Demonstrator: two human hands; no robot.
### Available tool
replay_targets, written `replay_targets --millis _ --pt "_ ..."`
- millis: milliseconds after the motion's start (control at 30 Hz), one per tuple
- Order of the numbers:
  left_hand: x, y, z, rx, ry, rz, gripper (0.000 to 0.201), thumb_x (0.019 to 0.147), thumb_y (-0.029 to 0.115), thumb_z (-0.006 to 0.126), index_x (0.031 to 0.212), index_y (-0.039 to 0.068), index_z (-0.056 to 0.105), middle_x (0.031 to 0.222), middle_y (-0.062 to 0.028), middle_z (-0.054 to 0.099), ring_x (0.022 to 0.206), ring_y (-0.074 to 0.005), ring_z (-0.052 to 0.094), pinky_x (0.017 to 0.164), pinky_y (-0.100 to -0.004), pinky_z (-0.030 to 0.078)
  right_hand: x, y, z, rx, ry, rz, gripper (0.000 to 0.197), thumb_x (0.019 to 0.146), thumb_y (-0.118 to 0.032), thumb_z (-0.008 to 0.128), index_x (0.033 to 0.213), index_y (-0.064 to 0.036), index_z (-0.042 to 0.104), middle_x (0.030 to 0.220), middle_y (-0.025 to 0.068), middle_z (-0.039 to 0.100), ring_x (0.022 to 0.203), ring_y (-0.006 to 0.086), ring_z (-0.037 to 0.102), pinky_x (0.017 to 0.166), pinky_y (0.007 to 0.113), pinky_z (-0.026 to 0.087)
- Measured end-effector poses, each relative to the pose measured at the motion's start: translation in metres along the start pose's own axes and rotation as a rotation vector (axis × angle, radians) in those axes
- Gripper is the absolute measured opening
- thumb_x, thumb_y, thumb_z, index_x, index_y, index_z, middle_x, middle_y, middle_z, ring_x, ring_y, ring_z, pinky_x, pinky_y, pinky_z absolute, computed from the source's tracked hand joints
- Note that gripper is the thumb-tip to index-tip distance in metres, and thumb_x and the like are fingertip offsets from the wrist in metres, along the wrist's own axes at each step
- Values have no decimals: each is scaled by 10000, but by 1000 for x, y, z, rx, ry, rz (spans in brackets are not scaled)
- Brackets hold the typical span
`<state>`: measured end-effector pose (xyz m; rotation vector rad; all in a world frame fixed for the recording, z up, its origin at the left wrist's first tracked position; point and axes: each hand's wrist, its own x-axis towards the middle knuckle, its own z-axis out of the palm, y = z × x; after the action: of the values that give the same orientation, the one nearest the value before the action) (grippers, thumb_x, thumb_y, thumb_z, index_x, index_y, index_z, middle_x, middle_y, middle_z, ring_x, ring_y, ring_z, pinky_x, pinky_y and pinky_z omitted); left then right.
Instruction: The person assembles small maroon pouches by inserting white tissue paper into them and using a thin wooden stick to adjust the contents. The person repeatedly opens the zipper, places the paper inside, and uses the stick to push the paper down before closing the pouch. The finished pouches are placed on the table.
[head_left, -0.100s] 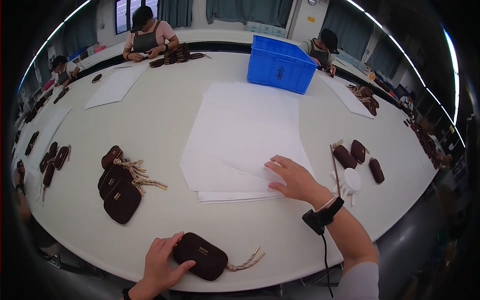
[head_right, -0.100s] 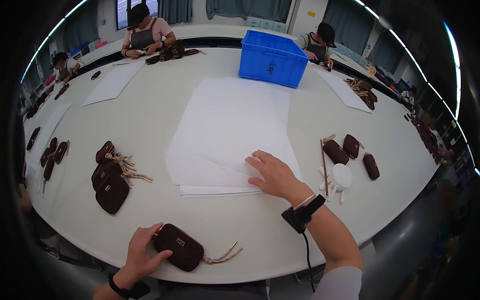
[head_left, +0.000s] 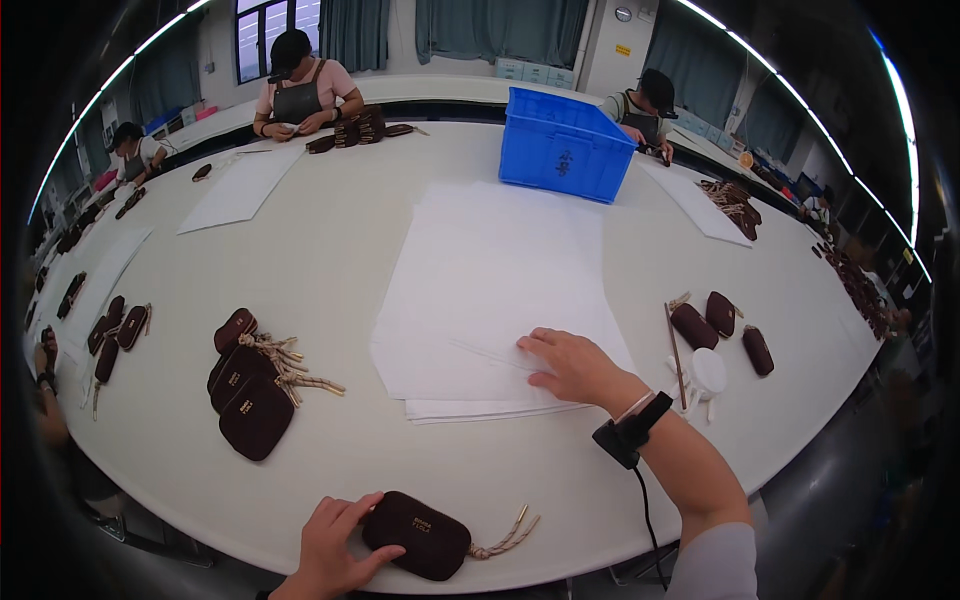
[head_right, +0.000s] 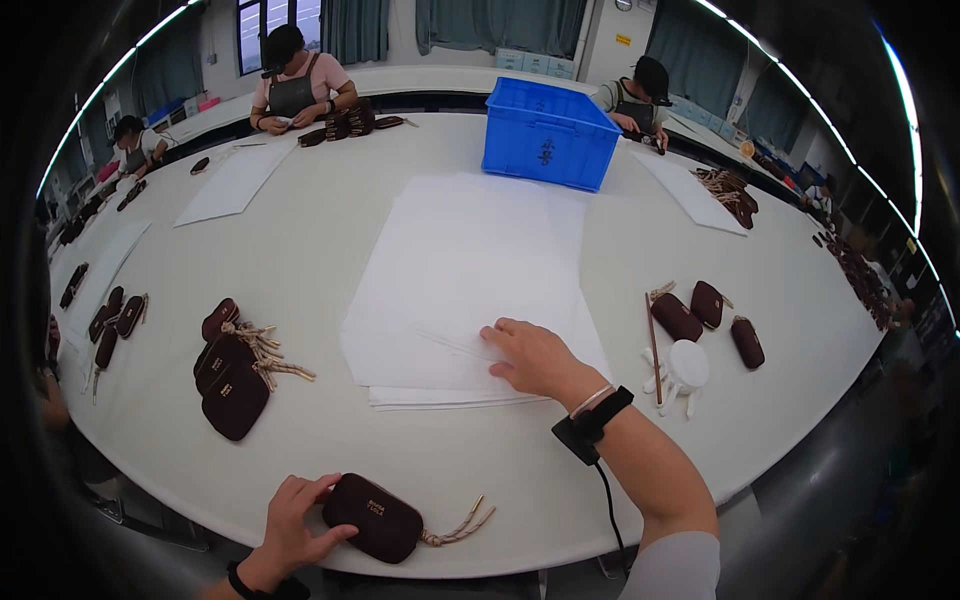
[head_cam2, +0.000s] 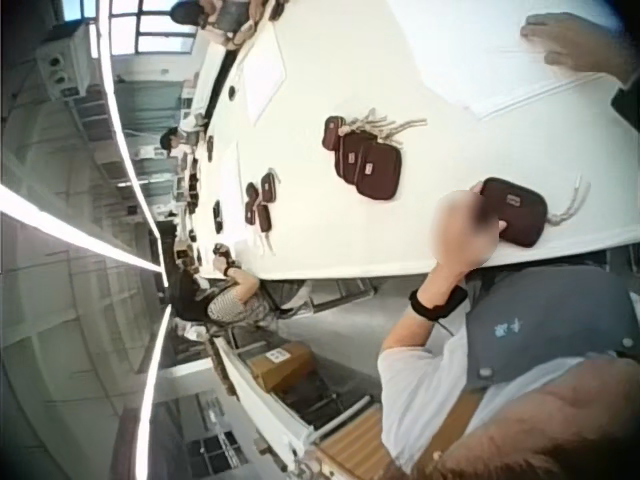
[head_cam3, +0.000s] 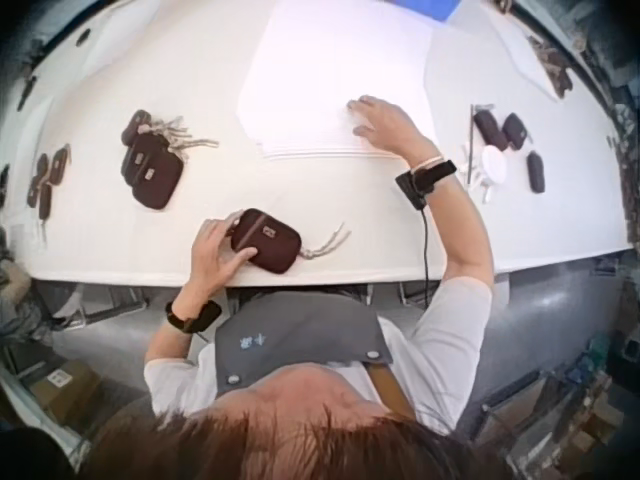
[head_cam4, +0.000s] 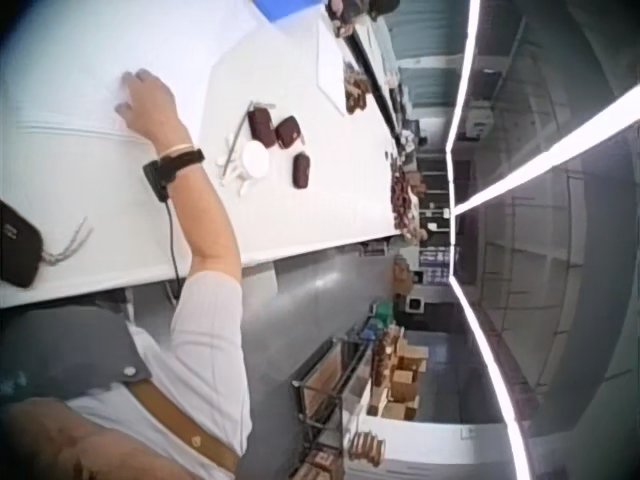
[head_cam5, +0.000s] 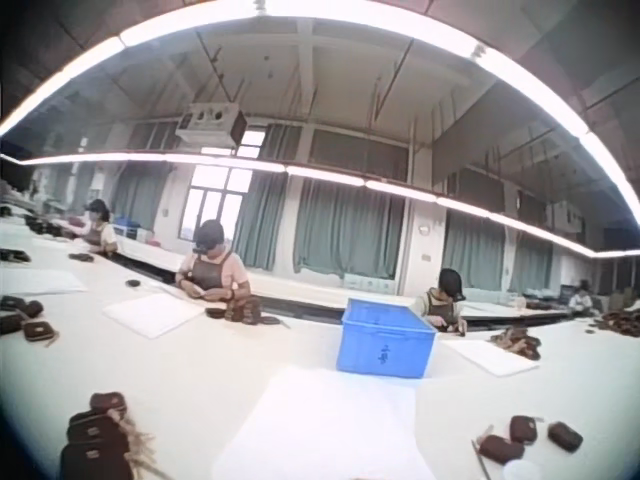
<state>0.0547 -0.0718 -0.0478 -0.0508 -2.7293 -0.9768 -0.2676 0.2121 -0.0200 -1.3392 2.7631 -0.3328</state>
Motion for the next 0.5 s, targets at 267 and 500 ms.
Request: replay_targets --millis 267,500 --pt "-12 -3 8 -76 107 -17 637 679 379 913 1164 36 685 1006 -90 699 901 -262 628 861 -375 516 9 8 -19 70 -52 13 272 859 -179 729 1094 -50 680 1020 116 738 950 326 690 866 385 542" --pt "-3 -1 3 -110 59 72 692 748 353 874 1304 36 608 1194 -121 667 1072 -290 610 934 -394 498 13 28 -5 287 62 111 146 910 -150 647 1021 -67 691 900 129 736 861 327 686 796 410 539"
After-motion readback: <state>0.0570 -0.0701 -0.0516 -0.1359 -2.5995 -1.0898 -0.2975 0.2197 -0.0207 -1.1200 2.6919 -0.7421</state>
